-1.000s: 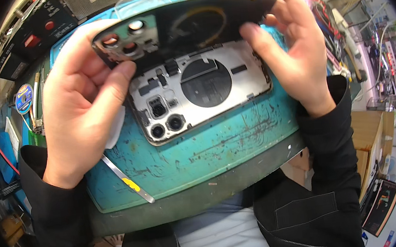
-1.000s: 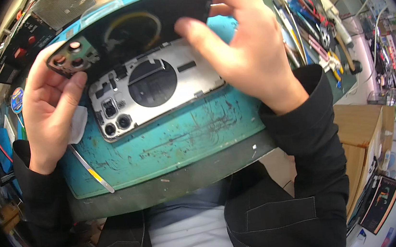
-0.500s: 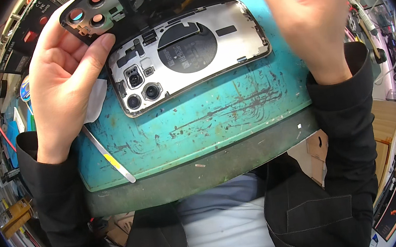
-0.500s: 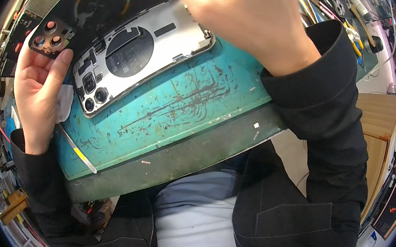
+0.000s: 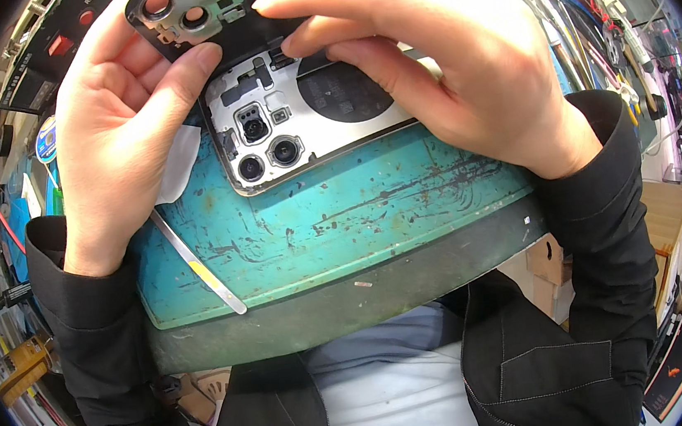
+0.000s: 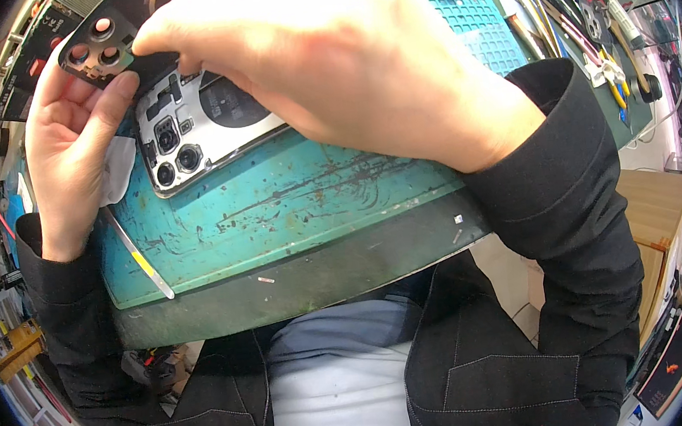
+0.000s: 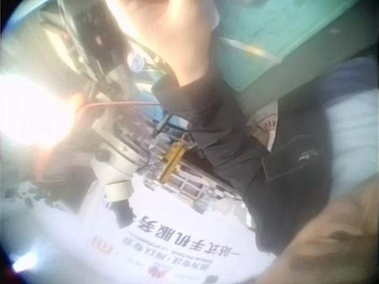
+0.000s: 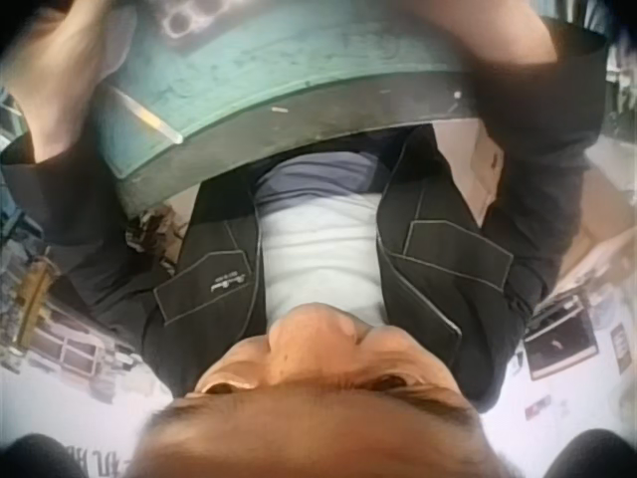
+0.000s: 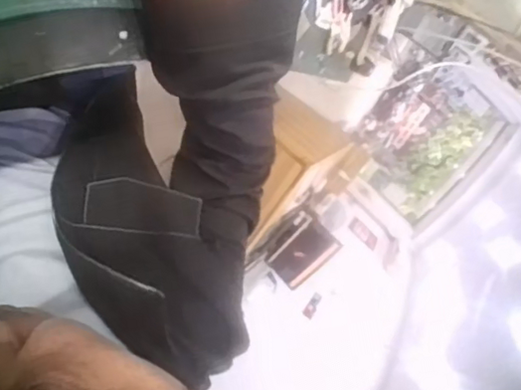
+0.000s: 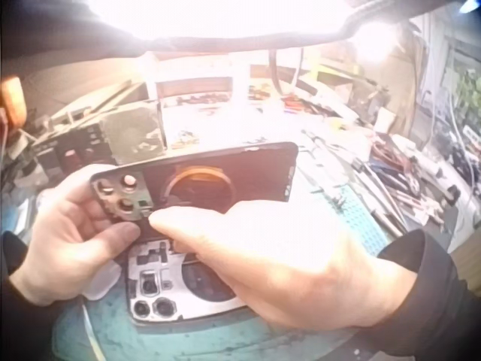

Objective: The person cleans the camera module area of a smartphone back cover using a swab and solvent, then aligns and attaches the back cover to the phone chassis. The person uses a small brush and a spray can to clean the camera lenses and surrounding area before reassembly.

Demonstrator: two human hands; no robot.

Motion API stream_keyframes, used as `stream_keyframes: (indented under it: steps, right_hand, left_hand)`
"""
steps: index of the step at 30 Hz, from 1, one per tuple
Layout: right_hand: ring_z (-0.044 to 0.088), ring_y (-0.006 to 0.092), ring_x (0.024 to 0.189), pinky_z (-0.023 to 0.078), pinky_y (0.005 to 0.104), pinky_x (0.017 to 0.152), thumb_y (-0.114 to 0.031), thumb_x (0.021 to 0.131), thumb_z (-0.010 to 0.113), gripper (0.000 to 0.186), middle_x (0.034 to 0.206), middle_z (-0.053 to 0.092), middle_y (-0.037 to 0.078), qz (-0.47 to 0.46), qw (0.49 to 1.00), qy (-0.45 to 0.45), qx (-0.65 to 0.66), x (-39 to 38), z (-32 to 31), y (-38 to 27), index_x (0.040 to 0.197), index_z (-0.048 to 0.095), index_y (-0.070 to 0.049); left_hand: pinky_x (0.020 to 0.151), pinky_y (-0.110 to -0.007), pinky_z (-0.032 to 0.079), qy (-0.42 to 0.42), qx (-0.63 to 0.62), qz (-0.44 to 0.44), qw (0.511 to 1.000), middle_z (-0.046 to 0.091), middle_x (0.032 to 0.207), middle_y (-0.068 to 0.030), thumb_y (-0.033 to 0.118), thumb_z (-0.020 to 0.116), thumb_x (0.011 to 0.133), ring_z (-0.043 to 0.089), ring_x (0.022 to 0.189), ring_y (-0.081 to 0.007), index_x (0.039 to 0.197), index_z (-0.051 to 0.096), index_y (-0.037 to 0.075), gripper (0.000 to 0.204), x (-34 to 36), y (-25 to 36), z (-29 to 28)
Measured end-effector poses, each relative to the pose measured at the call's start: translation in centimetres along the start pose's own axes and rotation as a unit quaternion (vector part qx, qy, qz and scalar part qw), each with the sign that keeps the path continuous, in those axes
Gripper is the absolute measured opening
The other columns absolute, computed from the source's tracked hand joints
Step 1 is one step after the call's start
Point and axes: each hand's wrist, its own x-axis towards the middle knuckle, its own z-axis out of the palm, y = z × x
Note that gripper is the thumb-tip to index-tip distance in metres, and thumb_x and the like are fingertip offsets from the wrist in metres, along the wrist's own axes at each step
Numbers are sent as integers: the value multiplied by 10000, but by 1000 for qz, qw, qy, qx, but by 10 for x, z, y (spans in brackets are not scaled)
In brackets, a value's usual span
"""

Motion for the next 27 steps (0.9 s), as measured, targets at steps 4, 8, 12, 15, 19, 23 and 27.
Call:
stream_keyframes:
  steps: [4, 8, 12, 15, 19, 23, 27]
  right_hand:
    - [657, 190, 696, 552, 299, 636, -23, 806, 680, 506, 809, 658, 72, -19, 999, -20, -37, 10, -1, -6, 1308, 634, 17]
    - [655, 184, 692, 549, 297, 625, -17, 796, 674, 513, 776, 645, 58, -24, 999, -41, -19, 4, 2, 0, 1304, 631, 36]
    - [655, 182, 693, 550, 296, 625, -11, 790, 671, 523, 770, 644, 52, -9, 998, -55, -8, 5, 1, -2, 1308, 628, 40]
    - [667, 202, 865, 546, 328, 754, 13, 845, 681, 497, 983, 704, 89, 70, 987, -147, 7, 15, -8, -17, 1338, 620, -2]
    - [675, 229, 836, 548, 325, 756, 78, 843, 667, 475, 958, 748, 82, 102, 986, -128, 12, 15, -6, -22, 1304, 660, -38]
    - [671, 224, 821, 547, 326, 751, 85, 834, 673, 483, 958, 752, 76, 106, 986, -124, 23, 16, -2, -21, 1301, 662, -38]
    - [669, 221, 811, 545, 324, 748, 84, 835, 673, 473, 953, 753, 71, 110, 986, -126, 19, 17, -2, -22, 1292, 668, -38]
  left_hand:
    - [975, -272, 518, 3, -13, -8, 1000, 683, 1233, -127, -24, 654, 962, 663, 1107, -155, 1386, 509, -13, 448, -2, -3, -1]
    - [994, -279, 511, 14, -38, 4, 999, 685, 1234, -130, -31, 650, 962, 658, 1126, -160, 1375, 518, -18, 433, 0, -2, 3]
    - [999, -282, 510, -2, -25, 3, 1000, 684, 1236, -135, -34, 647, 963, 656, 1132, -163, 1372, 522, -21, 428, 0, -1, 0]
    - [1002, -284, 510, -5, -20, -1, 1000, 684, 1237, -137, -34, 645, 963, 656, 1136, -165, 1376, 521, -21, 431, -1, -1, -2]
    - [1008, -287, 510, -4, -32, 19, 999, 685, 1234, -137, -43, 644, 960, 654, 1146, -168, 1379, 519, -20, 438, 1, -2, 2]
    - [1015, -295, 511, -5, -6, 29, 1000, 684, 1237, -137, -57, 638, 956, 653, 1155, -173, 1391, 508, -18, 456, -2, -5, -3]
    - [1019, -297, 513, -4, -4, 38, 999, 684, 1236, -137, -65, 637, 953, 656, 1155, -179, 1402, 499, -16, 472, -2, -7, -3]
